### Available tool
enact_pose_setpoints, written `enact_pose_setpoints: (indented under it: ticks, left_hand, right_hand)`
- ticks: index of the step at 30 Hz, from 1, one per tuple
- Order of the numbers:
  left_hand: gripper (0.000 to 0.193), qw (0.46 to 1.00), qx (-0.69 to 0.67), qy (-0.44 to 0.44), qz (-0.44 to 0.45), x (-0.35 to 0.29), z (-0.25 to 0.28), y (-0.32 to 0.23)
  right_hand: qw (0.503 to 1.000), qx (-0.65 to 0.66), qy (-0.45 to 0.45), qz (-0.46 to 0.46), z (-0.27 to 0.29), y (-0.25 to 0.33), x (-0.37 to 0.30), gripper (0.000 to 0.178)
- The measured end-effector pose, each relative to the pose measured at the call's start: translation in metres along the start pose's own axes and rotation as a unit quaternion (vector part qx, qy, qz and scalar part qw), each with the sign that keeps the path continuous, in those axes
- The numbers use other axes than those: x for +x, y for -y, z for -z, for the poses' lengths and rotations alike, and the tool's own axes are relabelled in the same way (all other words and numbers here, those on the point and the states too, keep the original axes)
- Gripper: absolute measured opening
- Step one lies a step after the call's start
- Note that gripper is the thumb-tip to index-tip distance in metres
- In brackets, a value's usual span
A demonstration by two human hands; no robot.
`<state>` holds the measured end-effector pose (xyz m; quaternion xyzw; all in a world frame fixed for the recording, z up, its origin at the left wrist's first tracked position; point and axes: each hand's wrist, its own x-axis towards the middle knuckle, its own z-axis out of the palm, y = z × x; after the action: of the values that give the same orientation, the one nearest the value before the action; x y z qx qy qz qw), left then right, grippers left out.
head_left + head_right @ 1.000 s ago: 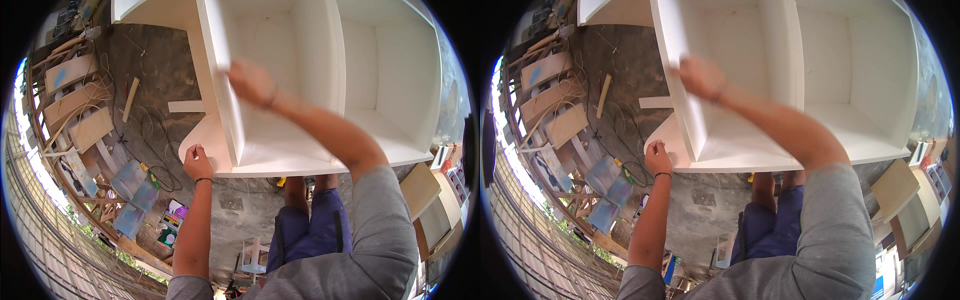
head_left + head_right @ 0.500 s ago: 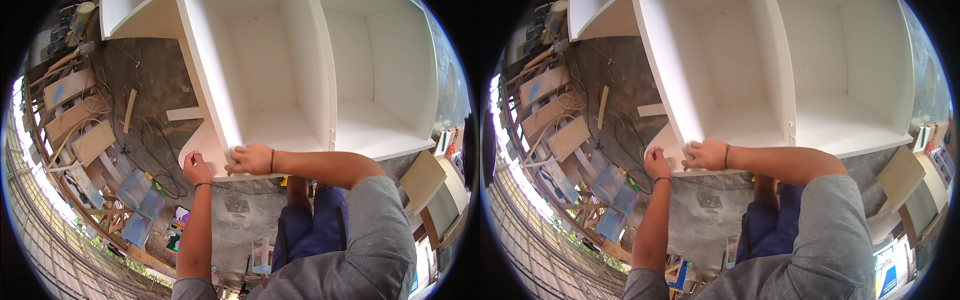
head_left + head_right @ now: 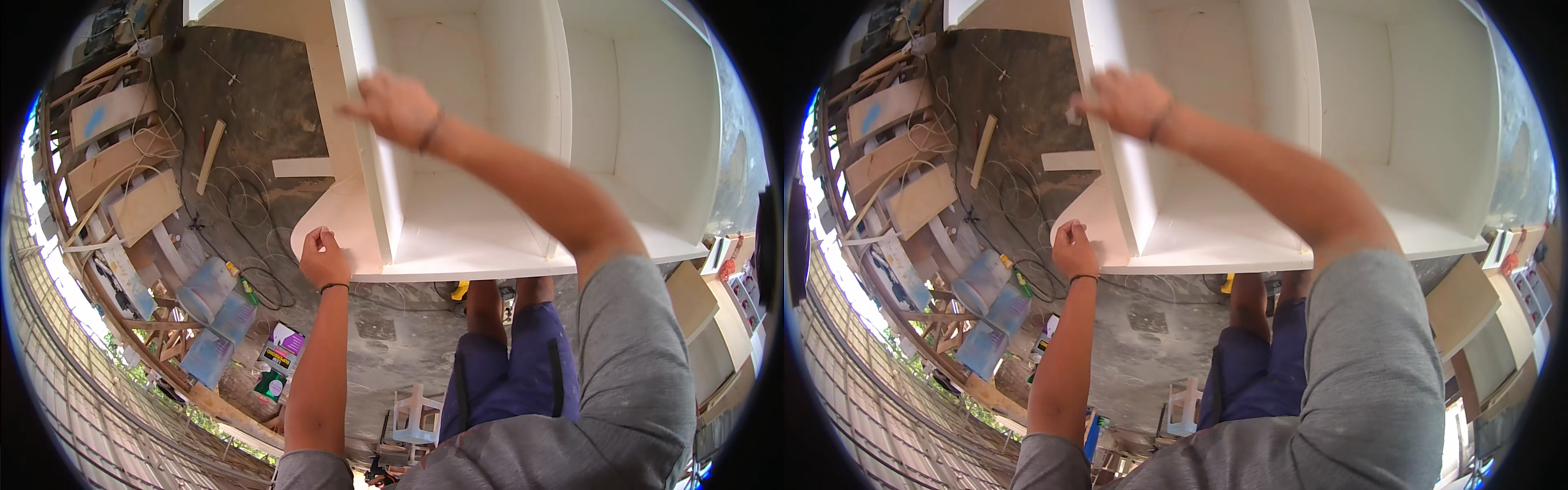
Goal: The person assembles a white wooden cabinet by inserting and securing internal dividers. They use a utility knife to trim excess material from the edges of the dividers and ensure a snug fit within the cabinet frame.
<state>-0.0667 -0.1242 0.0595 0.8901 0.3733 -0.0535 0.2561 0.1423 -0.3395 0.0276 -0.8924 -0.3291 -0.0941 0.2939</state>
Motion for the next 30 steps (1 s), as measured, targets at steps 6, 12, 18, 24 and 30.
enact_pose_setpoints:
  ticks: [6, 12, 18, 24, 30]
  left_hand:
    - [0.018, 1.0, 0.004, 0.001, -0.008, 0.0, 0.001, -0.001]
    - [0.018, 1.0, -0.003, 0.006, -0.024, 0.001, -0.008, -0.006]
    - [0.019, 1.0, -0.015, -0.005, -0.013, 0.0, -0.002, 0.005]
    - [0.02, 1.0, 0.003, 0.007, -0.006, 0.0, 0.001, -0.002]
    - [0.019, 1.0, -0.005, 0.012, -0.015, 0.002, -0.007, 0.004]
  right_hand:
    - [0.97, 0.15, 0.192, 0.008, 0.025, 0.105, -0.107, 0.037]
    - [0.991, 0.006, -0.07, -0.112, 0.003, -0.099, 0.069, 0.036]
    - [0.997, 0.045, -0.049, -0.05, -0.003, 0.002, 0.002, 0.04]
    - [0.97, 0.202, 0.13, 0.044, 0.015, 0.09, -0.105, 0.036]
    - [0.989, 0.028, -0.089, -0.118, 0.006, -0.08, 0.068, 0.039]
